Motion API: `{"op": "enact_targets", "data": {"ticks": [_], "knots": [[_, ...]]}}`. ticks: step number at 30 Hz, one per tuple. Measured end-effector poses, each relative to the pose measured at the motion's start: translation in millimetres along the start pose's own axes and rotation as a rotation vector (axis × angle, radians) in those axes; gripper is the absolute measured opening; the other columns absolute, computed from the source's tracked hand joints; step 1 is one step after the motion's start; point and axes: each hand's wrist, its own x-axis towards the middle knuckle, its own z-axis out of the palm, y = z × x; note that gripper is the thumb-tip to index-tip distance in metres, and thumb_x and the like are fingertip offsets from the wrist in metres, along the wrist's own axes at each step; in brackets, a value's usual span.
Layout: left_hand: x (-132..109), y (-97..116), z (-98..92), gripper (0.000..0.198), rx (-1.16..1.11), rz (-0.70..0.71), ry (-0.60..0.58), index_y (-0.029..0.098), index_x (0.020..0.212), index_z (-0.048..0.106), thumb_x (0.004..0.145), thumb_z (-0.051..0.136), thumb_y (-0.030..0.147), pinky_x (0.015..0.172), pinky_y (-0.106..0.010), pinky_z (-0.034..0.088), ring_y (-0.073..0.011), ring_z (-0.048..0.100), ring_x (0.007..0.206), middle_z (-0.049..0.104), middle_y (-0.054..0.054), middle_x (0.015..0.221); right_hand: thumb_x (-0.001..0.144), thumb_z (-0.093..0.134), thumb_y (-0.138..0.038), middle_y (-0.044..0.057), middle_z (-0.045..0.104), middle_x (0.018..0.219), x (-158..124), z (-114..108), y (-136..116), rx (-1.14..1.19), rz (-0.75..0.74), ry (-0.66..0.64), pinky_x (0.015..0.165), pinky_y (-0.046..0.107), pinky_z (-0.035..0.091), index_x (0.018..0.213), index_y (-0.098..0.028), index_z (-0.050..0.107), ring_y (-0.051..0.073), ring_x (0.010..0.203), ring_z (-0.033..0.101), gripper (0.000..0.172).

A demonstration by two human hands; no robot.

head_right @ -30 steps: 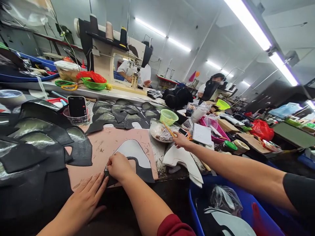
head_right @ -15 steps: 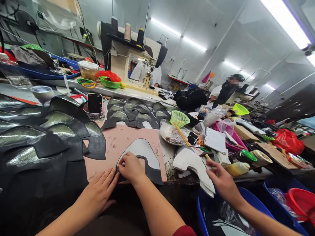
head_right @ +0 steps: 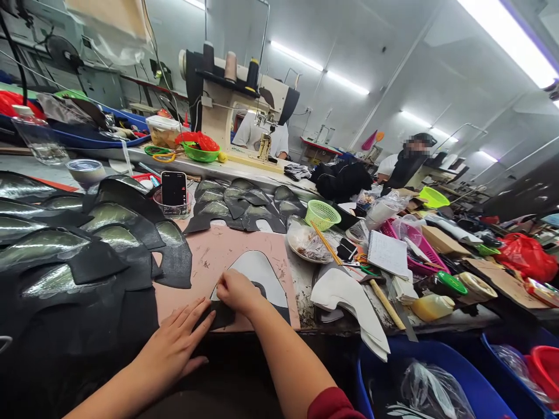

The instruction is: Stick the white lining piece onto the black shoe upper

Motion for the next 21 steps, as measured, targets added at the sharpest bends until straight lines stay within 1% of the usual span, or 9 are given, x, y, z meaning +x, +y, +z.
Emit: {"op": "enact_targets", "data": {"ticks": [3,5,8,10,13,16,18,21], "knots": [[0.6,-0.7,-0.1,0.065,-0.004,-0.014,-0.04,0.018,0.134,0.044,0.074,0.066,0.03,0.107,-0.046,0.036,-0.03,0.042,0.13,0.041,-0.018,0.14,0.086,0.057,-0.018,0.006,0.066,0.098,-10.3,-2.0,-4.5,-0.061,-0.082,-0.034,0.067,0.027,0.046,0.087,-0.015,0.066,0.017,0.081,0.062,0.009],[0.8,-2.6,2.8,0.064,-0.011,-0.026,-0.046,0.019,0.135,0.044,0.076,0.064,0.032,0.106,-0.045,0.037,-0.0298,0.044,0.129,0.043,-0.017,0.14,0.085,0.057,-0.017,0.01,0.067,0.097,-17.7,1.4,-9.6,-0.118,-0.134,-0.045,0.067,0.03,0.045,0.089,-0.015,0.067,0.022,0.085,0.062,0.012],[1.0,-6.2,8.3,0.06,-0.02,-0.016,-0.006,0.021,0.133,0.046,0.076,0.063,0.032,0.105,-0.045,0.038,-0.0295,0.044,0.128,0.043,-0.016,0.139,0.086,0.053,-0.012,0.014,0.066,0.096,-21.2,8.2,-14.4,-0.163,-0.199,-0.059,0.07,0.032,0.046,0.094,-0.012,0.067,0.025,0.091,0.061,0.016],[0.9,-7.8,10.4,0.062,-0.015,-0.003,0.029,0.021,0.133,0.047,0.074,0.065,0.033,0.103,-0.045,0.039,-0.03,0.045,0.127,0.044,-0.016,0.138,0.086,0.054,-0.012,0.014,0.066,0.098,-17.3,10.7,-13.6,-0.159,-0.2,-0.056,0.072,0.032,0.047,0.096,-0.011,0.067,0.025,0.093,0.061,0.016],[0.8,-8.9,9.3,0.065,0.021,0.013,0.058,0.021,0.132,0.048,0.072,0.069,0.033,0.1,-0.044,0.042,-0.03,0.049,0.124,0.048,-0.016,0.136,0.087,0.056,-0.014,0.01,0.067,0.096,-6.3,9.4,-6.2,-0.116,-0.108,-0.022,0.072,0.031,0.049,0.095,-0.011,0.064,0.022,0.09,0.062,0.013],[2.1,-9.5,7.4,0.061,0.053,0.053,0.113,0.022,0.127,0.055,0.069,0.071,0.034,0.097,-0.044,0.046,-0.03,0.052,0.122,0.05,-0.017,0.134,0.091,0.051,-0.013,0.003,0.066,0.084,1.8,4.5,3.0,-0.057,-0.014,-0.001,0.064,0.025,0.049,0.092,-0.011,0.062,0.014,0.074,0.062,0.011],[2.7,-10.5,9.0,0.06,0.064,0.08,0.151,0.021,0.123,0.059,0.068,0.073,0.037,0.095,-0.045,0.048,-0.0316,0.054,0.119,0.053,-0.018,0.132,0.091,0.052,-0.013,0.001,0.066,0.082,1.2,1.5,5.5,-0.034,-0.03,-0.005,0.063,0.023,0.048,0.09,-0.012,0.063,0.012,0.071,0.062,0.011],[1.5,-12.6,16.2,0.061,0.091,0.085,0.204,0.022,0.122,0.06,0.065,0.075,0.038,0.091,-0.045,0.051,-0.0332,0.059,0.113,0.058,-0.019,0.126,0.087,0.056,-0.015,0.004,0.068,0.092,-7.8,1.3,1.0,-0.064,-0.116,-0.018,0.067,0.027,0.047,0.087,-0.015,0.066,0.017,0.083,0.063,0.01]]}}
